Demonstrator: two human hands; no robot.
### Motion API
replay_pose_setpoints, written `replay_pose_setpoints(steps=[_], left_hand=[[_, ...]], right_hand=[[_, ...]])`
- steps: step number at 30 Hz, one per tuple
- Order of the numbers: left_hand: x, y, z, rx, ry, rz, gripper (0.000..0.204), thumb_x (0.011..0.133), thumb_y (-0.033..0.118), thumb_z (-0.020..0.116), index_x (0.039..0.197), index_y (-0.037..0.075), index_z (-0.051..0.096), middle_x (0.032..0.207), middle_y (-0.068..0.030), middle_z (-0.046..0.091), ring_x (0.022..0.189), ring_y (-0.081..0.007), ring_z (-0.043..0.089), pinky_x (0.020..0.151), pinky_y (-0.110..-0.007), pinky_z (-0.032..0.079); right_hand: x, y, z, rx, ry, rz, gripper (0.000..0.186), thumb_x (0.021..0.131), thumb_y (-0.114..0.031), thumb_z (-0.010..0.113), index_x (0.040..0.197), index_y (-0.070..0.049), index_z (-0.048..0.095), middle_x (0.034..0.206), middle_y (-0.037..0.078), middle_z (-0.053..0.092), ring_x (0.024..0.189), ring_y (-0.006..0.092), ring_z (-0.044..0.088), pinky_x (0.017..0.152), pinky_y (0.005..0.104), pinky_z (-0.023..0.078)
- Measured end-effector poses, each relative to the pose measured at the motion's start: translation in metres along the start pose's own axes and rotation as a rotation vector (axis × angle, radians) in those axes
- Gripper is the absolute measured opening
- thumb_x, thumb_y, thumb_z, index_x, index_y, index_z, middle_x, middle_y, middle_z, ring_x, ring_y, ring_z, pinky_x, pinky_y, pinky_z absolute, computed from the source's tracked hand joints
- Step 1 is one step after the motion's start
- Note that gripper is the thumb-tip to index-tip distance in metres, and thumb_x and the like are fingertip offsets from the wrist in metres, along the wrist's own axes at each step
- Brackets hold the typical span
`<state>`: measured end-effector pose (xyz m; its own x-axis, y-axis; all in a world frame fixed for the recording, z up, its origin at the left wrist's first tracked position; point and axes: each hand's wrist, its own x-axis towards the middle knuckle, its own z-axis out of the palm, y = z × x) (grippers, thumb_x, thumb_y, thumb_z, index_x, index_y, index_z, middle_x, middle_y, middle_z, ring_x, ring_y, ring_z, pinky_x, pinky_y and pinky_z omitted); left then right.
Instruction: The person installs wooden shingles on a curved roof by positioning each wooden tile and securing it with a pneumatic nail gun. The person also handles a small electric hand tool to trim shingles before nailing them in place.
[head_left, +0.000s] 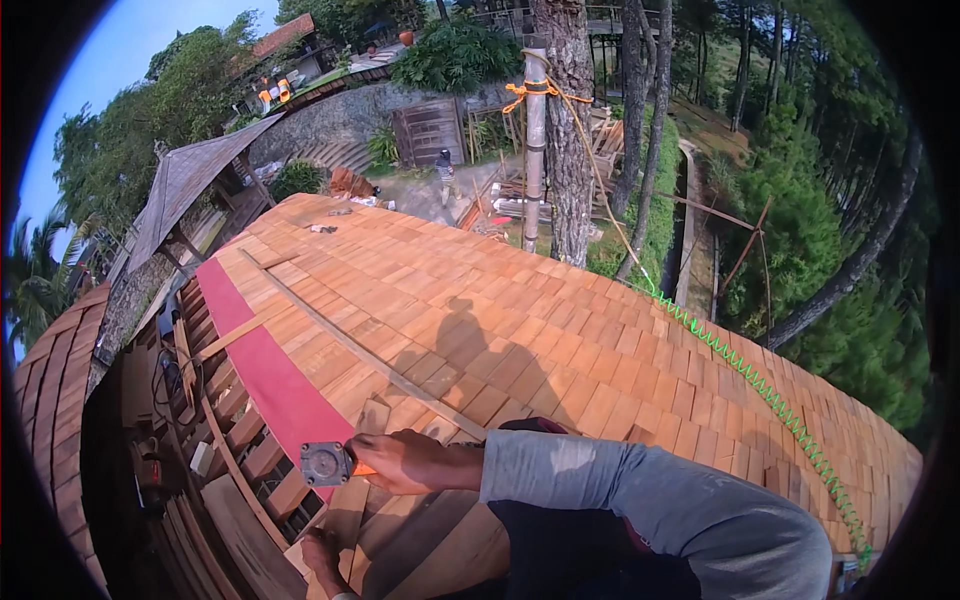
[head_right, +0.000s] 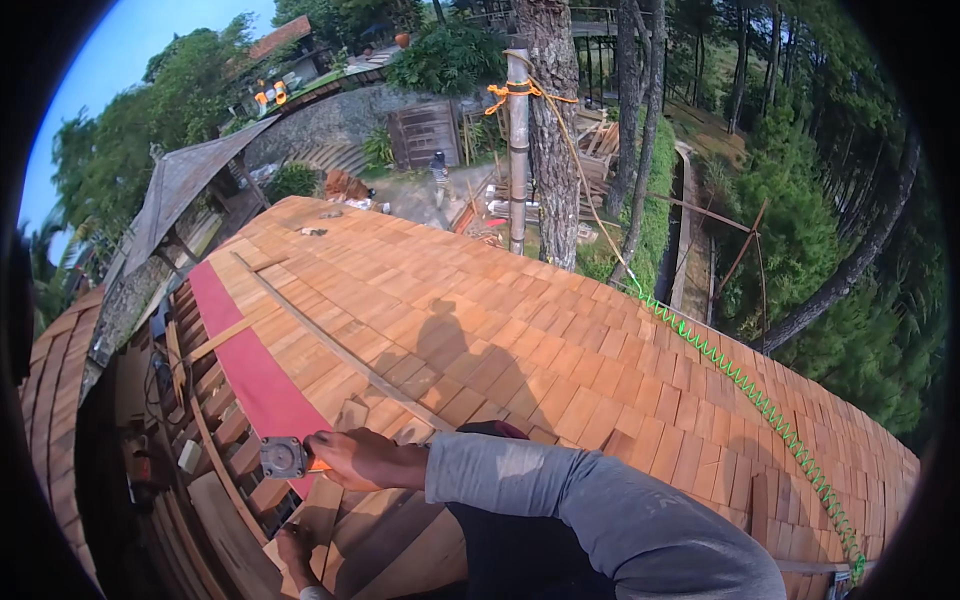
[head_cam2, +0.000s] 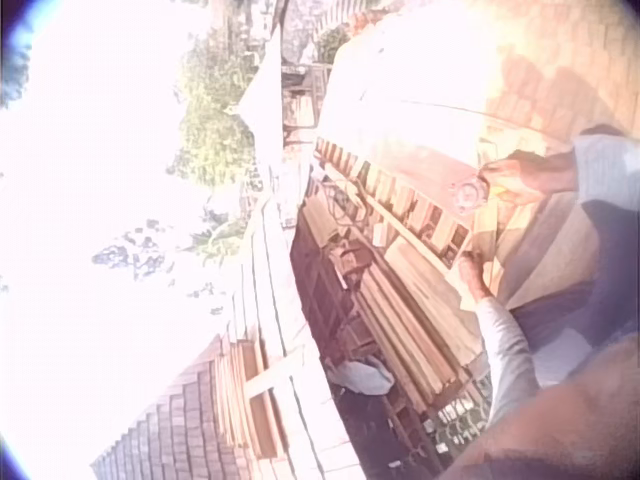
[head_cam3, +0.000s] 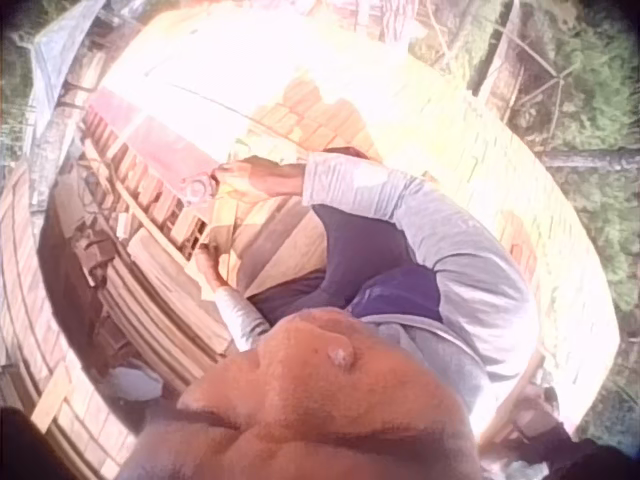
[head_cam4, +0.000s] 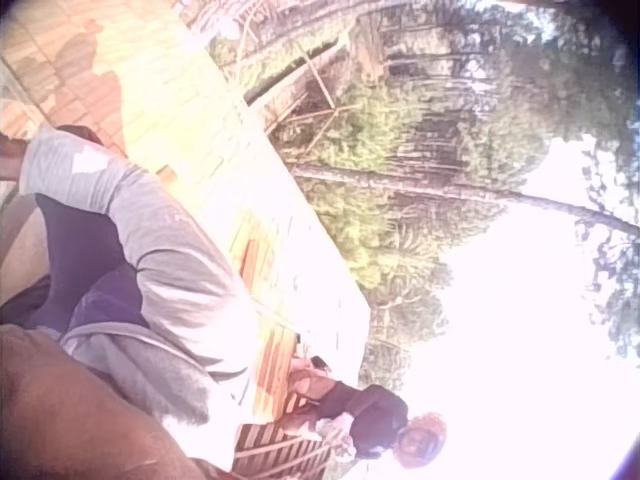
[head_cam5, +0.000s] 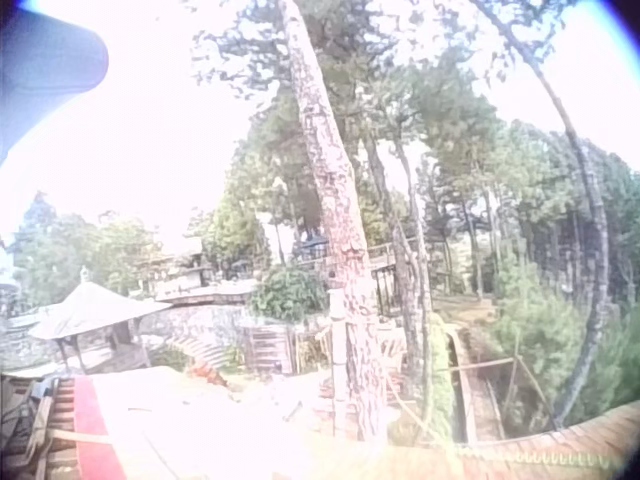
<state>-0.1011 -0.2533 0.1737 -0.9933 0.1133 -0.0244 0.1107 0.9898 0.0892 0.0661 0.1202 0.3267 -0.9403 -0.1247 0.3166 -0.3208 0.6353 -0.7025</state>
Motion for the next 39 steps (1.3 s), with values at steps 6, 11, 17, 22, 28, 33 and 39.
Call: replay_pose_setpoints(steps=[6, 11, 17, 22, 28, 33, 39], left_hand=[[-0.010, 0.010, 0.000, -0.023, -0.057, -0.098, 0.034, 0.086, 0.035, 0.081, 0.110, 0.010, 0.078, 0.109, -0.0181, 0.079, 0.107, -0.0381, 0.075, 0.096, -0.055, 0.056], [0.005, -0.005, 0.015, 0.008, 0.206, 0.013, 0.038, 0.086, 0.041, 0.078, 0.110, 0.012, 0.079, 0.114, -0.0154, 0.077, 0.111, -0.0352, 0.069, 0.101, -0.057, 0.043], [0.028, 0.026, -0.017, 0.100, 0.421, 0.149, 0.044, 0.095, 0.053, 0.070, 0.105, 0.011, 0.077, 0.107, -0.0127, 0.076, 0.113, -0.0318, 0.059, 0.101, -0.052, 0.035], [0.065, 0.071, 0.013, -0.084, 0.430, 0.318, 0.051, 0.092, 0.061, 0.070, 0.098, 0.011, 0.078, 0.105, -0.0106, 0.076, 0.112, -0.0309, 0.059, 0.100, -0.053, 0.035], [0.100, 0.054, 0.012, -0.168, 0.347, 0.310, 0.054, 0.092, 0.065, 0.068, 0.098, 0.012, 0.079, 0.099, -0.0104, 0.078, 0.112, -0.0300, 0.063, 0.097, -0.050, 0.036], [0.125, 0.025, 0.036, 0.061, 0.189, 0.130, 0.063, 0.095, 0.076, 0.056, 0.104, 0.020, 0.083, 0.097, -0.0124, 0.080, 0.110, -0.0284, 0.070, 0.099, -0.051, 0.036], [0.116, 0.011, 0.032, 0.135, -0.102, 0.046, 0.071, 0.093, 0.077, 0.056, 0.128, 0.019, 0.078, 0.130, -0.0093, 0.076, 0.133, -0.0300, 0.062, 0.120, -0.058, 0.029]], right_hand=[[-0.008, 0.000, 0.001, -0.034, -0.020, -0.040, 0.049, 0.093, -0.015, 0.072, 0.132, -0.001, 0.046, 0.127, 0.020, 0.060, 0.111, 0.0443, 0.067, 0.090, 0.0527, 0.057], [-0.004, 0.003, -0.007, -0.001, -0.055, -0.086, 0.049, 0.093, -0.015, 0.072, 0.134, -0.001, 0.048, 0.127, 0.021, 0.060, 0.110, 0.0449, 0.067, 0.088, 0.0529, 0.056], [0.018, -0.004, -0.008, -0.043, 0.096, 0.108, 0.036, 0.094, -0.018, 0.075, 0.119, 0.000, 0.057, 0.109, 0.021, 0.067, 0.104, 0.0468, 0.066, 0.085, 0.0515, 0.055], [0.017, -0.023, -0.028, 0.170, 0.255, 0.403, 0.033, 0.093, -0.007, 0.073, 0.123, 0.001, 0.062, 0.100, 0.021, 0.072, 0.093, 0.0431, 0.072, 0.083, 0.0501, 0.055], [0.014, 0.025, -0.011, -0.085, 0.284, 0.195, 0.033, 0.093, -0.006, 0.072, 0.124, 0.001, 0.063, 0.104, 0.021, 0.075, 0.094, 0.0404, 0.074, 0.083, 0.0446, 0.056], [0.026, 0.048, -0.008, -0.142, 0.242, 0.136, 0.033, 0.093, -0.011, 0.074, 0.120, 0.001, 0.061, 0.106, 0.026, 0.069, 0.100, 0.0475, 0.068, 0.085, 0.0496, 0.054], [0.034, 0.047, 0.007, -0.145, 0.112, 0.175, 0.044, 0.092, -0.016, 0.072, 0.131, -0.001, 0.055, 0.121, 0.022, 0.065, 0.111, 0.0463, 0.065, 0.089, 0.0524, 0.054]])
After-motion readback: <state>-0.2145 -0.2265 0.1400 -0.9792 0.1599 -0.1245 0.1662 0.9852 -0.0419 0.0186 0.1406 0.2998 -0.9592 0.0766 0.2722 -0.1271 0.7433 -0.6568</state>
